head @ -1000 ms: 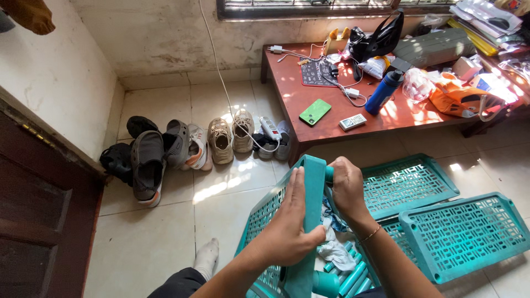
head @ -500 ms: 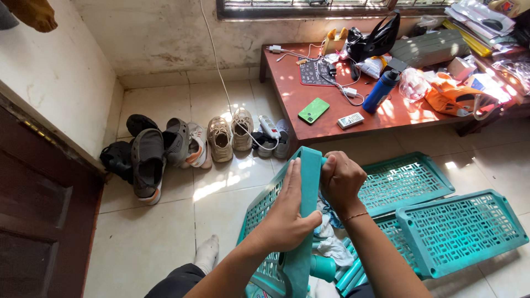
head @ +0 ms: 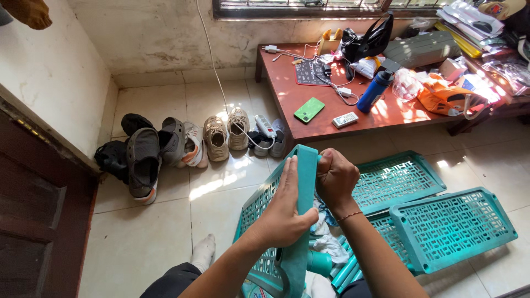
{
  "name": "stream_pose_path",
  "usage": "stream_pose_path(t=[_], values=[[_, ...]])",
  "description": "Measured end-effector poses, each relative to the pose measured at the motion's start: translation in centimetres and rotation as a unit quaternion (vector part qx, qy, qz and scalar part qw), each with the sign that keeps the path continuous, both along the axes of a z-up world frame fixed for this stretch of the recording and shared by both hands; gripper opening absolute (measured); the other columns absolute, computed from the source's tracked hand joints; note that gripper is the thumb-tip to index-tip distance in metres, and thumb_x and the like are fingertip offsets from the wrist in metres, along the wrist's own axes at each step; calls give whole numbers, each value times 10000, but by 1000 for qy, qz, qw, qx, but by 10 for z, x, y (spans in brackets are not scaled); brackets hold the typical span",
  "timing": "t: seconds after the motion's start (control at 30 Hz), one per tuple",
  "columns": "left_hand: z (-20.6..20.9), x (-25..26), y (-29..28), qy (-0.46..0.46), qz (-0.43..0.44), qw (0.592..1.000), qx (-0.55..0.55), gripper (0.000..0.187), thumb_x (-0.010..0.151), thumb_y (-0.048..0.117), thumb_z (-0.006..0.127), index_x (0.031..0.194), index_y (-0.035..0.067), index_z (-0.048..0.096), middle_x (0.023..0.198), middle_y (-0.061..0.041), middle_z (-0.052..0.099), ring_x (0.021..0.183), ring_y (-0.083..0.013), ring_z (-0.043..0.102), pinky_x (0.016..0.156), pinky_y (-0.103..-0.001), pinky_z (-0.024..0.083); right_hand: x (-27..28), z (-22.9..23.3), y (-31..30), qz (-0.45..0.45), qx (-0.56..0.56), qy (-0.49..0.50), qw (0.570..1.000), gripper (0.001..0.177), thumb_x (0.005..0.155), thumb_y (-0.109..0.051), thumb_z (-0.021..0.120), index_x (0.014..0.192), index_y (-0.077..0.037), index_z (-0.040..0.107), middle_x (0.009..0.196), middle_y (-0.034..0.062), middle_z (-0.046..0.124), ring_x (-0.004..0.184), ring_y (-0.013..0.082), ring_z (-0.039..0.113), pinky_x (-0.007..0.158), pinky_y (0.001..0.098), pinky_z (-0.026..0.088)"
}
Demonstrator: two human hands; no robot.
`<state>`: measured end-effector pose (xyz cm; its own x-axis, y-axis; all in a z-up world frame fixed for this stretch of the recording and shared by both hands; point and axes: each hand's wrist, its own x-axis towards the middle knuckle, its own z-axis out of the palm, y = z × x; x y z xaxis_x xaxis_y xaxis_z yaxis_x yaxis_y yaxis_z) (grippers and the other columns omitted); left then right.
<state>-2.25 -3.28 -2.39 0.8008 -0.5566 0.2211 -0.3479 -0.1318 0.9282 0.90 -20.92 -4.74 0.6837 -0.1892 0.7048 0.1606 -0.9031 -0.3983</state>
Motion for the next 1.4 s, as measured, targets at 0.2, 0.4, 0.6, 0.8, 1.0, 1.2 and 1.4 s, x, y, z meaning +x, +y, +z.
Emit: stream_pose_path(t=[0.2,0.4,0.6,0.8,1.0,1.2,1.4], values=[[6,10,16,99,-20,992,-81,1058,759,152,698,1621,1,104,1510,-237,434,1326,-314,472,1087,-351,399,-16,-8,-12,172,230,24,958,654,1075,-557,358,1463,-35,429,1152,131,623,978,225,627,816,362,518],[4,35,38,121,-9,989,-85,1029,782,151,739,1617,29,150,1433,-177,516,1231,-226,555,1024,-312,469,-64,-42,5,264,565,166,764,740,1022,-611,362,1497,-49,442,1292,152,597,1043,211,601,858,338,495],[2,65,59,134,50,989,-34,1059,742,217,741,1625,64,177,1442,-180,513,1239,-265,562,1014,-339,479,-110,-43,51,410,497,226,731,749,1019,-570,405,1552,-44,385,1406,151,563,1110,192,592,930,345,521],[-5,73,60,103,-13,994,-21,1086,766,287,792,1627,29,183,1584,-230,415,1424,-291,451,1157,-351,358,-124,-31,77,423,473,237,736,659,1034,-416,532,1576,-89,352,1402,145,567,1048,187,594,937,352,536],[-6,68,62,104,44,993,-23,972,884,490,706,1603,21,248,1606,-226,371,1474,-290,363,1161,-366,339,-127,-35,81,422,451,245,747,603,1036,-346,534,1560,-91,381,1368,134,604,1051,179,633,927,331,538],[31,6,89,59,164,985,1,822,932,581,562,1530,27,454,1488,-239,586,1414,-292,557,1158,-390,416,-128,-37,81,417,462,241,745,595,1024,-293,560,1552,-83,383,1360,116,597,1041,165,635,924,322,533],[17,-106,102,-120,199,972,22,1083,811,373,813,1602,-23,189,1642,-277,309,1543,-371,293,1221,-448,235,-128,-36,75,431,461,223,743,597,1017,-255,606,1542,-54,405,1342,113,590,995,151,604,904,312,526]])
